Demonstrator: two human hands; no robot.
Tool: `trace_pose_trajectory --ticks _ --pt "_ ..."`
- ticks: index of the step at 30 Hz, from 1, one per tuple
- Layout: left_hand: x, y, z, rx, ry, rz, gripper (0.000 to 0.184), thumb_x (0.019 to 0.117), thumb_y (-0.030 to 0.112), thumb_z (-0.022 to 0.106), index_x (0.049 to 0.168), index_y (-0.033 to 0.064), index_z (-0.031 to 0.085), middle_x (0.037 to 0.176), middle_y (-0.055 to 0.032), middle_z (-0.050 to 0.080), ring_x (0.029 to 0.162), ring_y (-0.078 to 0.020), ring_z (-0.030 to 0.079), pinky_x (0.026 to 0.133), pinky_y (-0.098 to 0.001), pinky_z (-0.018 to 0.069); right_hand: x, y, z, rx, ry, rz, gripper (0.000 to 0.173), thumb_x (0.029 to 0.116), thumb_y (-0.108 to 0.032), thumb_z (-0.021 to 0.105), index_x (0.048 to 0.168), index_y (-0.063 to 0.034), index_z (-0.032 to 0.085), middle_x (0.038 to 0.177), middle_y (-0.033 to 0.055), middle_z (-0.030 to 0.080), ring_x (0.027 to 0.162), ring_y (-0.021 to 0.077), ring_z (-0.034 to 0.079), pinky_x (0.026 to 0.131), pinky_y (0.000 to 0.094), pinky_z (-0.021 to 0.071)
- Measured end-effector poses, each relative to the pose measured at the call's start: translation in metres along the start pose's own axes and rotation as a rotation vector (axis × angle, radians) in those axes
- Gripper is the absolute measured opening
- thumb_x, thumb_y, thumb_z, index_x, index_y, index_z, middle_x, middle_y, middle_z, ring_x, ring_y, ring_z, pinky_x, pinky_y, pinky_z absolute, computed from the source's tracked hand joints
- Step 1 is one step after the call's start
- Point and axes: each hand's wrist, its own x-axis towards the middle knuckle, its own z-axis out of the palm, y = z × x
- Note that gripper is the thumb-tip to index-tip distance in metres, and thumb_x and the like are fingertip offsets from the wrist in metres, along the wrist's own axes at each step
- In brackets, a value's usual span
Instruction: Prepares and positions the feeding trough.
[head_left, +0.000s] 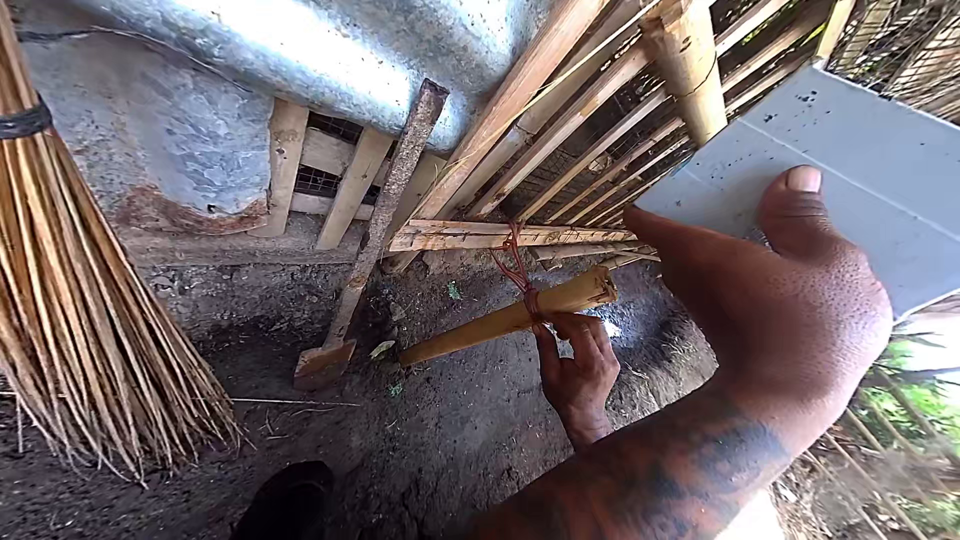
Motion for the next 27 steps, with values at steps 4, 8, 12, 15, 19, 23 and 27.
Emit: trace_pose_trajectory --ticks 4,8,12,15,19,23,27 --pt "-0.001 0.009 -0.003 0.005 0.0 -0.025 0.062 0.1041 0.038 0.06 0.153 0.0182 0.028 0.121 -0.0048 0.063 0.106 -0.0094 0.066 0.085 -0.032 0.0584 0.001 -0.016 -0.001 0.032 -0.089 0.103 0.021 0.0918 0.011 0.061 0.11 0.019 0.068 0.104 0.0293 0.07 0.098 0.0258 0.065 0.091 0.0193 0.0452" --pt "-0.002 0.007 -0.001 0.016 0.015 -0.009 0.064 0.1042 0.04 0.059 0.155 0.0184 0.027 0.123 -0.005 0.064 0.108 -0.0088 0.065 0.087 -0.0319 0.0574 -0.002 -0.006 0.001 0.081 0.059 0.1 0.023 0.096 -0.001 0.066 0.108 0.0182 0.066 0.085 0.0175 0.063 0.076 0.0071 0.055 0.075 0.0109 0.0425" --pt "-0.002 0.012 -0.005 0.02 -0.001 -0.043 0.065 0.1041 0.039 0.059 0.156 0.0172 0.026 0.125 -0.0059 0.062 0.109 -0.0091 0.064 0.088 -0.0317 0.0565 -0.001 -0.008 0.002 0.098 0.095 0.19 0.024 0.097 -0.006 0.067 0.105 0.0169 0.066 0.078 0.0121 0.058 0.07 0.0013 0.051 0.069 0.0088 0.0402" --pt "0.0 0.002 -0.001 0.027 -0.007 -0.031 0.063 0.105 0.04 0.057 0.155 0.0184 0.025 0.124 -0.0039 0.062 0.109 -0.0078 0.064 0.088 -0.0304 0.0564 -0.001 -0.014 0.003 0.106 0.062 0.212 0.022 0.0962 -0.002 0.066 0.105 0.0176 0.065 0.08 0.0151 0.06 0.072 0.0039 0.052 0.071 0.0096 0.0402" --pt "0.003 -0.098 0.063 -0.001 0.23 0.242 0.058 0.1059 0.045 0.054 0.15 0.0104 0.038 0.116 -0.0065 0.068 0.104 -0.0114 0.068 0.087 -0.03 0.0595 0.003 -0.005 0.005 0.067 0.126 0.102 0.024 0.0972 -0.011 0.069 0.106 0.0112 0.07 0.077 0.009 0.061 0.066 0.0007 0.053 0.065 0.0085 0.0411" --pt "0.0 -0.102 0.067 -0.022 0.194 0.168 0.061 0.106 0.043 0.055 0.153 0.0104 0.034 0.119 -0.0069 0.066 0.106 -0.0123 0.067 0.088 -0.0335 0.0599 0.035 0.049 0.001 0.354 -0.022 0.266 0.059 0.1121 -0.047 0.024 0.125 -0.0161 0.072 0.104 0.0019 0.072 0.096 0.0085 0.066 0.085 0.0283 0.0534" --pt "-0.007 -0.145 0.036 0.126 0.178 0.056 0.047 0.1067 0.029 0.057 0.146 0.0068 0.043 0.122 -0.0095 0.066 0.113 -0.0143 0.066 0.098 -0.0313 0.0546 0.006 -0.006 0.006 0.181 0.043 0.298 0.018 0.0995 -0.002 0.06 0.103 0.0141 0.07 0.081 0.0175 0.067 0.07 0.007 0.058 0.07 0.0127 0.0449"
